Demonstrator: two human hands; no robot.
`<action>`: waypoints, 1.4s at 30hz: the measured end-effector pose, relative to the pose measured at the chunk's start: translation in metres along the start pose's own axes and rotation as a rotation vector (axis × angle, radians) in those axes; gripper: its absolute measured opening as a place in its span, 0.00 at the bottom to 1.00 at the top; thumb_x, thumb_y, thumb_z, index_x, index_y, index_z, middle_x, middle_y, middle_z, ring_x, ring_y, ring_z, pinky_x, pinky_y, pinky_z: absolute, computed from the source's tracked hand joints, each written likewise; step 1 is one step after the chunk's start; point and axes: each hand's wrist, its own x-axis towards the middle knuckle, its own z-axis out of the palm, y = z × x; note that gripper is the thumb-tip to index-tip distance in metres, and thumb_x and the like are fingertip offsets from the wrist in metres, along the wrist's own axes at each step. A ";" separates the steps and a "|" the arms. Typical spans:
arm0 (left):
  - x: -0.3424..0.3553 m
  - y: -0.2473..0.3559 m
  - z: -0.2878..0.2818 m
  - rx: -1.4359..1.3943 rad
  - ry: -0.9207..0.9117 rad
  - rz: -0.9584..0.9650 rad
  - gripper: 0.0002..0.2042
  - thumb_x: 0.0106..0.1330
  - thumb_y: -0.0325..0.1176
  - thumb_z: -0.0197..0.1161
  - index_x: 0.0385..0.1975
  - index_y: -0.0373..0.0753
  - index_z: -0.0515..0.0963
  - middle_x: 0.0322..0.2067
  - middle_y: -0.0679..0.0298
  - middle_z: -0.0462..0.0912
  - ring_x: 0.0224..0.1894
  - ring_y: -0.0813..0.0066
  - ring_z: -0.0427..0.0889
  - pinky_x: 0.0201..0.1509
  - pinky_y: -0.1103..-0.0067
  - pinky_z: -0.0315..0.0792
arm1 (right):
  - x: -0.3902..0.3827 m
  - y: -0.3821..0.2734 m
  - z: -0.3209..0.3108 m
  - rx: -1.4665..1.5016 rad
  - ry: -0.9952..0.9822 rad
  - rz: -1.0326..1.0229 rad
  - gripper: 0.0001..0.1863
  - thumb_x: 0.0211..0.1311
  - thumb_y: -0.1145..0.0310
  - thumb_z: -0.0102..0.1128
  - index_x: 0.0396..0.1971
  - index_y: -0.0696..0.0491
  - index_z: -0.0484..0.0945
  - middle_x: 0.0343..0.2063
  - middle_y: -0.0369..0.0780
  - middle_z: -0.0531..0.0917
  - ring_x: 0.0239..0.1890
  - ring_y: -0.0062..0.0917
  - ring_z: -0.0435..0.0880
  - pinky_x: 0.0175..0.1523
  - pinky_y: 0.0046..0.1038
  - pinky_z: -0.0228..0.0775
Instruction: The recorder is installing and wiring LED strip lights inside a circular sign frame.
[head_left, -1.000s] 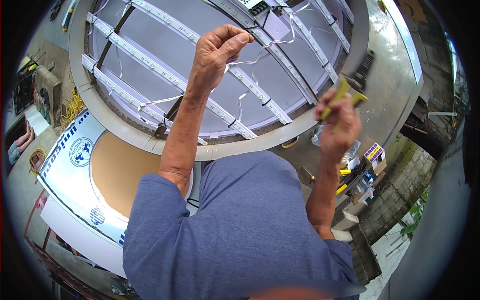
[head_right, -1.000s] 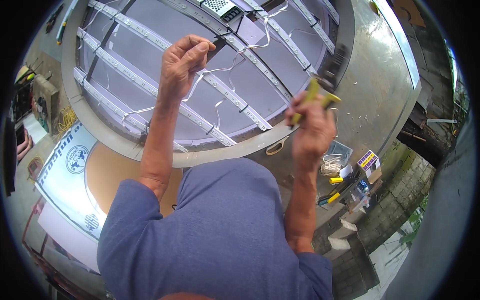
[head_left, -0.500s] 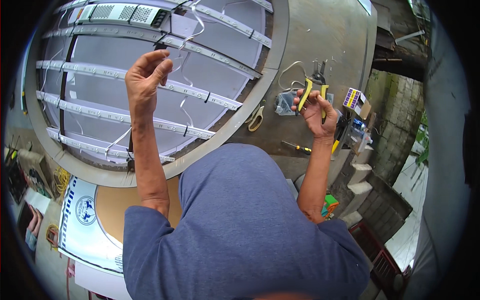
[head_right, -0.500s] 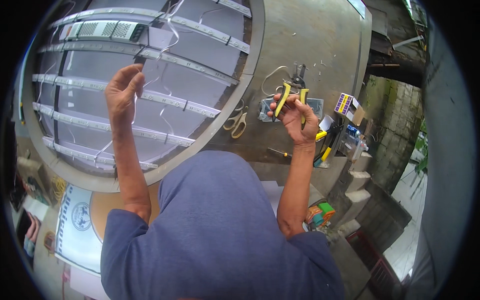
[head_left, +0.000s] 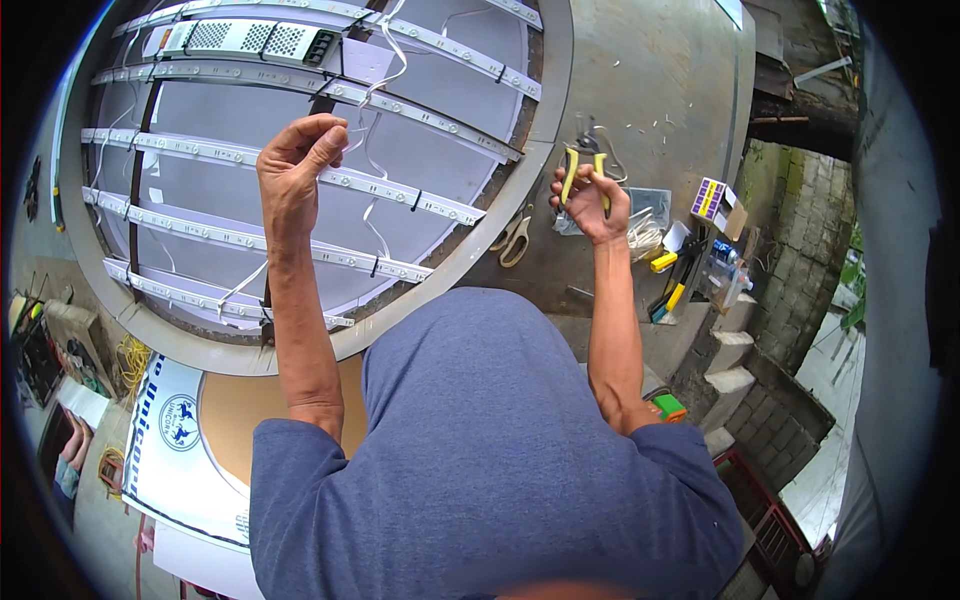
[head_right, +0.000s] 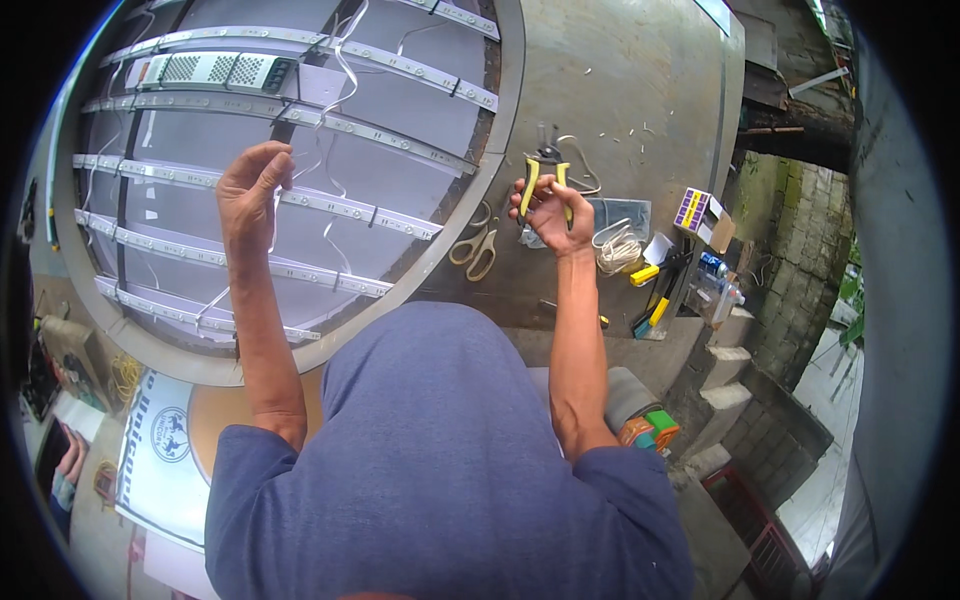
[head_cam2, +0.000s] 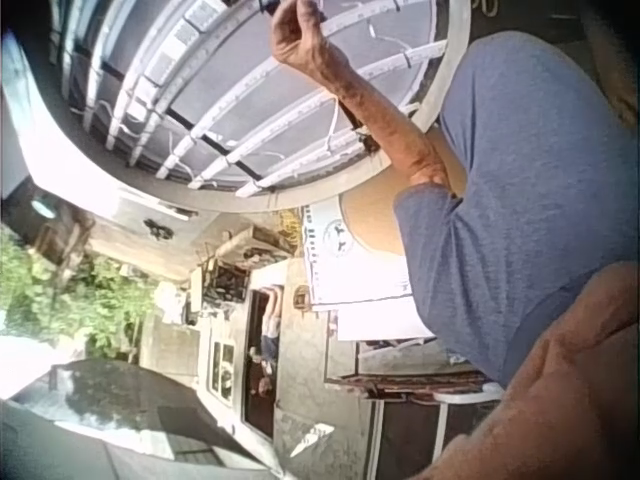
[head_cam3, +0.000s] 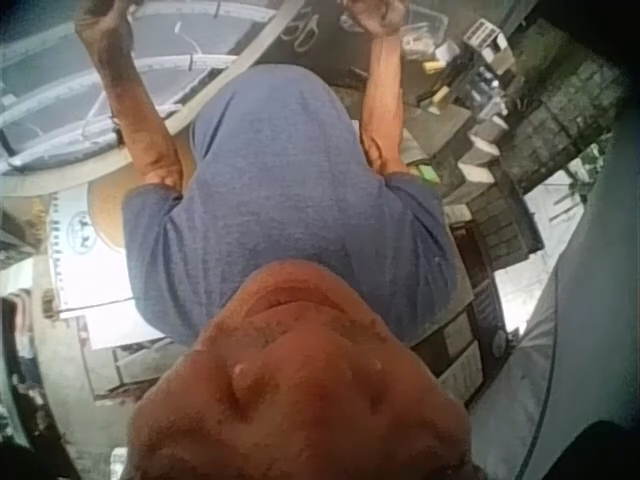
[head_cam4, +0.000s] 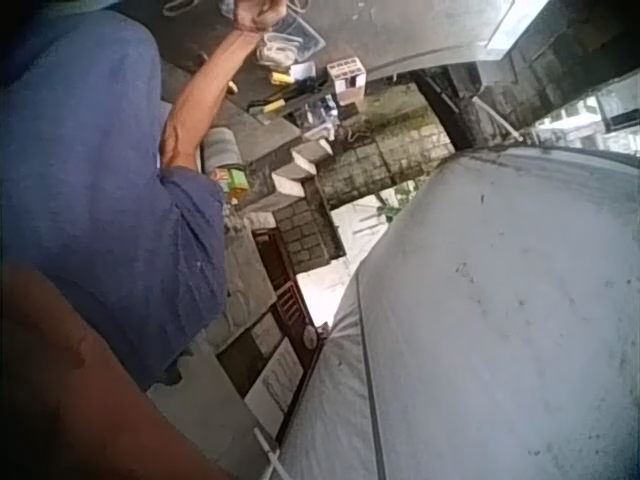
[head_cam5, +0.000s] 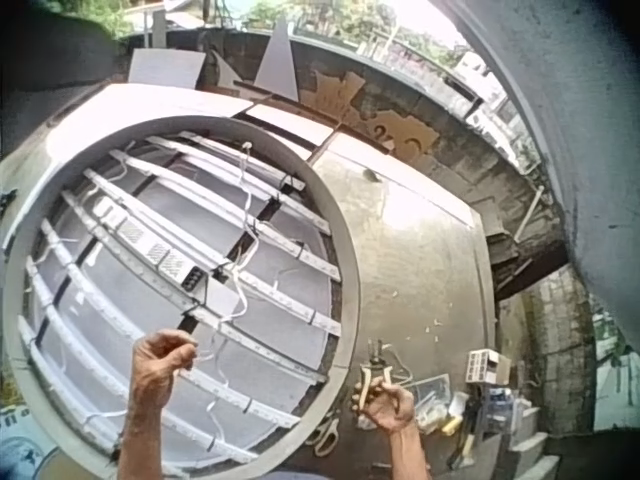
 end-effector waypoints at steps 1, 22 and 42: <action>0.000 0.000 -0.001 0.017 0.003 0.003 0.08 0.64 0.27 0.74 0.40 0.33 0.87 0.30 0.63 0.87 0.29 0.81 0.81 0.34 0.84 0.73 | -0.004 0.000 0.010 -0.074 0.003 -0.013 0.15 0.65 0.64 0.56 0.45 0.59 0.79 0.52 0.57 0.79 0.53 0.50 0.80 0.59 0.56 0.73; 0.001 0.020 0.022 0.600 -0.205 -0.024 0.11 0.61 0.34 0.73 0.36 0.32 0.88 0.30 0.61 0.89 0.32 0.76 0.86 0.41 0.79 0.80 | 0.085 0.107 0.249 -1.753 -0.039 -0.639 0.11 0.65 0.65 0.67 0.39 0.58 0.83 0.37 0.46 0.80 0.36 0.37 0.82 0.42 0.36 0.73; -0.003 0.005 0.009 0.331 -0.055 -0.070 0.08 0.62 0.34 0.72 0.31 0.35 0.87 0.28 0.67 0.86 0.33 0.82 0.81 0.41 0.80 0.76 | 0.050 0.092 0.237 -1.371 -0.013 -0.143 0.16 0.69 0.59 0.58 0.35 0.60 0.77 0.26 0.39 0.81 0.29 0.22 0.79 0.37 0.27 0.71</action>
